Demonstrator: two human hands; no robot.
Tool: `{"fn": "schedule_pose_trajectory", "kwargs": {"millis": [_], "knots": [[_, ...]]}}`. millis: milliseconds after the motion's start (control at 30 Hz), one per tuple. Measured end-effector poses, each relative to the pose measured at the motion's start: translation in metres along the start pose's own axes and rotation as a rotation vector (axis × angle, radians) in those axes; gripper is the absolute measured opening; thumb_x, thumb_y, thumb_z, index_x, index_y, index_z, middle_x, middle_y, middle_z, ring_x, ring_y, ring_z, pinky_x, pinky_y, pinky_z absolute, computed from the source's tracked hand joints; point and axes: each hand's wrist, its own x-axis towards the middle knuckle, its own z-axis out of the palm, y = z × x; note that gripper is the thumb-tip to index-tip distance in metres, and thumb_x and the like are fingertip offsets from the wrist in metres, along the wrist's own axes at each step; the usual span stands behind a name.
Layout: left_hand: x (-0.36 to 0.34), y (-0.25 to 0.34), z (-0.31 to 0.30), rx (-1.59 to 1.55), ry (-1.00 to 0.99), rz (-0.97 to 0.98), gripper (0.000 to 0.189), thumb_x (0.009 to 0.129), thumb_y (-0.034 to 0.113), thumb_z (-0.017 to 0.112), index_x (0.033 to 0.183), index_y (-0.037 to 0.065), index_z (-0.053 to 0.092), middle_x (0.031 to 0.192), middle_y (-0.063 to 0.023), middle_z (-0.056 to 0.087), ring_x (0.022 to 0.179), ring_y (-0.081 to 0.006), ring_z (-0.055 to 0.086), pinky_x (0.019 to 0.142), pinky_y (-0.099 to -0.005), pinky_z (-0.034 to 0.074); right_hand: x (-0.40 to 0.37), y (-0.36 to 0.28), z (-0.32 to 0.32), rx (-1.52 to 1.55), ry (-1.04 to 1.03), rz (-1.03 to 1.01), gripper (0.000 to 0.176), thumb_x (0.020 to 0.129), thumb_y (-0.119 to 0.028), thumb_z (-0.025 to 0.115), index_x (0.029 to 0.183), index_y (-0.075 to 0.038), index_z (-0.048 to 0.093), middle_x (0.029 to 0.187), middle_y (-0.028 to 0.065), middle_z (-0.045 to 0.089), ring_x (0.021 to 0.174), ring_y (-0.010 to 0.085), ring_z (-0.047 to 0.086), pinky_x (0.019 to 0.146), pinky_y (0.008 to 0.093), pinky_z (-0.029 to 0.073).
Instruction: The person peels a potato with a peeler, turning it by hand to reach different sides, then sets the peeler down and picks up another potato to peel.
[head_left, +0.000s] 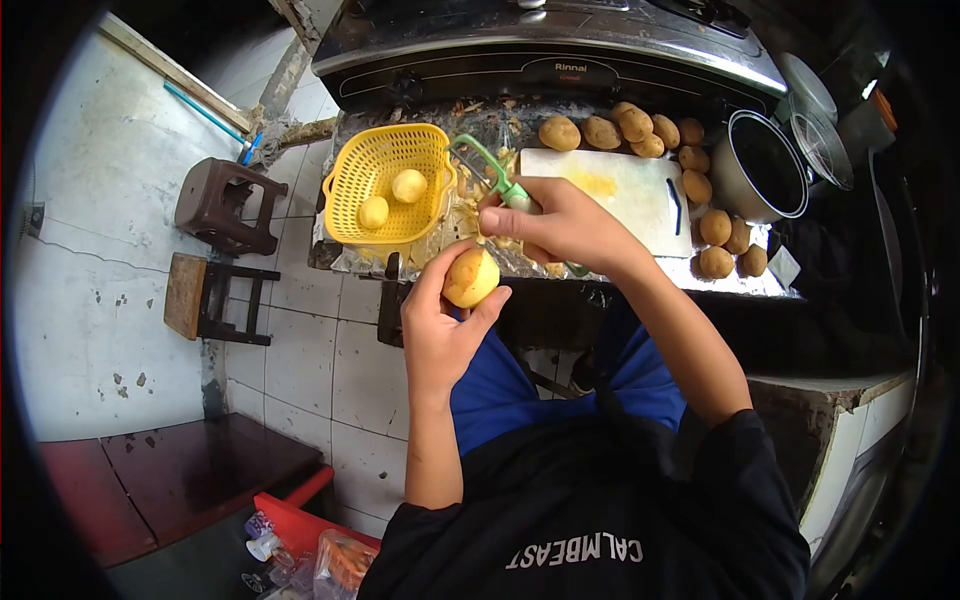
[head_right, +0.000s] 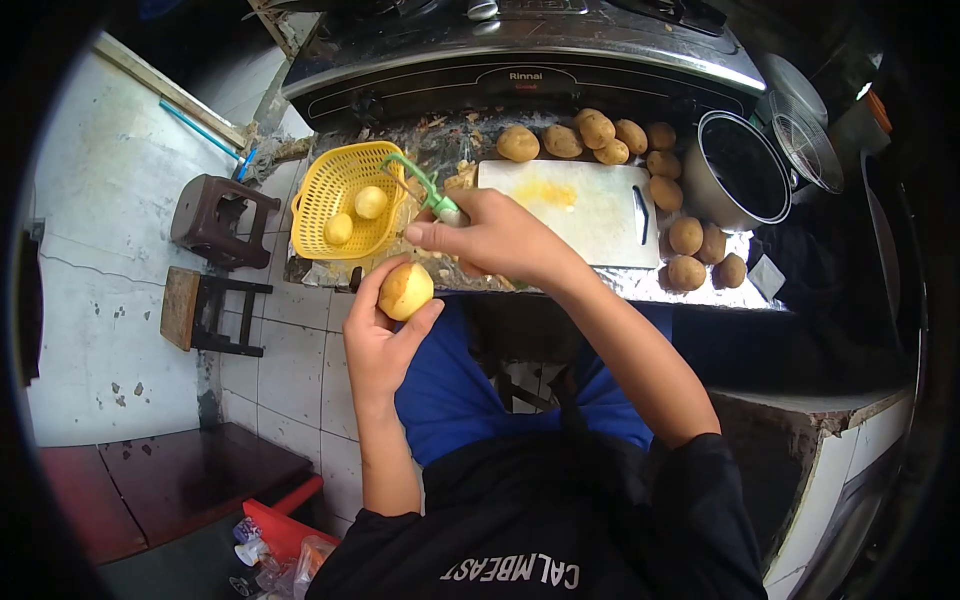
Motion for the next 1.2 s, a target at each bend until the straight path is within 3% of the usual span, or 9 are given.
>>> {"fn": "schedule_pose_trajectory", "kwargs": {"millis": [133,333,400,433,500,600,667,833,1200], "knots": [[0.001,0.007,0.007,0.225,0.064,0.133,0.049,0.075,0.006,0.08,0.118,0.001,0.059,0.109,-0.0121,0.065,0.097,-0.0131,0.062,0.08,-0.0276,0.052,-0.026,0.01,0.016,-0.119,-0.013,-0.119,0.054,0.08,-0.039,0.078,0.113,0.0,0.063,0.069,0.0001,0.057,0.053,0.0038,0.046,0.046,0.0196,0.035],[-0.004,0.002,0.015,-0.113,0.048,0.194,0.049,0.081,0.008,0.075,0.124,-0.003,0.052,0.111,-0.0155,0.064,0.099,-0.0198,0.063,0.078,-0.0285,0.051,-0.047,0.02,0.026,0.436,-0.015,-0.041,0.047,0.085,-0.036,0.075,0.114,-0.002,0.061,0.073,-0.0016,0.057,0.053,0.0033,0.043,0.045,0.0193,0.033],[-0.005,0.003,0.022,-0.231,0.083,0.18,0.047,0.087,0.013,0.07,0.127,-0.003,0.049,0.111,-0.0165,0.064,0.095,-0.0209,0.063,0.076,-0.028,0.05,-0.054,0.013,0.036,0.311,0.097,-0.057,0.039,0.089,-0.037,0.07,0.102,-0.002,0.062,0.069,-0.0008,0.057,0.056,0.0054,0.047,0.049,0.0216,0.038],[-0.005,0.002,0.025,-0.476,0.085,0.109,0.045,0.092,0.02,0.061,0.128,-0.003,0.047,0.11,-0.0167,0.063,0.092,-0.0207,0.061,0.073,-0.0273,0.049,-0.056,0.011,0.043,0.179,0.171,-0.204,0.034,0.094,-0.033,0.064,0.1,0.0,0.061,0.071,0.002,0.058,0.062,0.0092,0.052,0.057,0.0271,0.044],[-0.005,-0.002,0.023,-0.762,0.122,-0.073,0.051,0.097,0.04,0.039,0.129,0.0,0.047,0.1,-0.0142,0.062,0.075,-0.0208,0.058,0.06,-0.0273,0.045,-0.067,0.0,0.042,0.126,0.137,-0.18,0.031,0.096,-0.03,0.059,0.1,0.001,0.06,0.072,0.0052,0.059,0.065,0.0129,0.055,0.061,0.0299,0.045],[-0.006,0.007,0.009,-1.037,-0.059,-0.152,0.052,0.096,0.045,0.039,0.124,0.002,0.05,0.09,-0.0116,0.059,0.068,-0.0211,0.058,0.052,-0.0281,0.042,-0.08,-0.008,0.037,-0.069,0.122,-0.249,0.023,0.099,-0.021,0.052,0.101,0.001,0.06,0.074,0.015,0.061,0.068,0.0265,0.061,0.064,0.0363,0.047],[-0.007,0.022,0.01,-0.997,0.05,-0.223,0.053,0.096,0.049,0.038,0.117,0.004,0.052,0.077,-0.0082,0.055,0.053,-0.0189,0.052,0.043,-0.0276,0.037,-0.086,-0.008,0.034,-0.467,0.139,-0.568,0.022,0.097,-0.021,0.054,0.099,0.0,0.06,0.075,0.0186,0.061,0.071,0.0359,0.061,0.065,0.0414,0.048],[-0.005,0.043,0.009,-0.977,0.097,-0.368,0.054,0.096,0.054,0.036,0.102,0.005,0.055,0.061,-0.0049,0.051,0.037,-0.0129,0.037,0.035,-0.0234,0.031,-0.095,-0.013,0.04,-0.856,0.195,-0.643,0.023,0.094,-0.033,0.057,0.092,-0.01,0.055,0.068,0.0059,0.06,0.056,0.0278,0.062,0.047,0.0385,0.048],[-0.006,0.054,0.019,-0.925,0.209,-0.332,0.055,0.096,0.052,0.038,0.099,0.001,0.056,0.056,-0.0042,0.044,0.036,-0.0099,0.028,0.031,-0.0217,0.024,-0.09,-0.011,0.044,-0.892,0.278,-0.699,0.023,0.093,-0.032,0.058,0.086,-0.011,0.053,0.066,0.0046,0.059,0.05,0.0266,0.059,0.042,0.0365,0.045]]}}
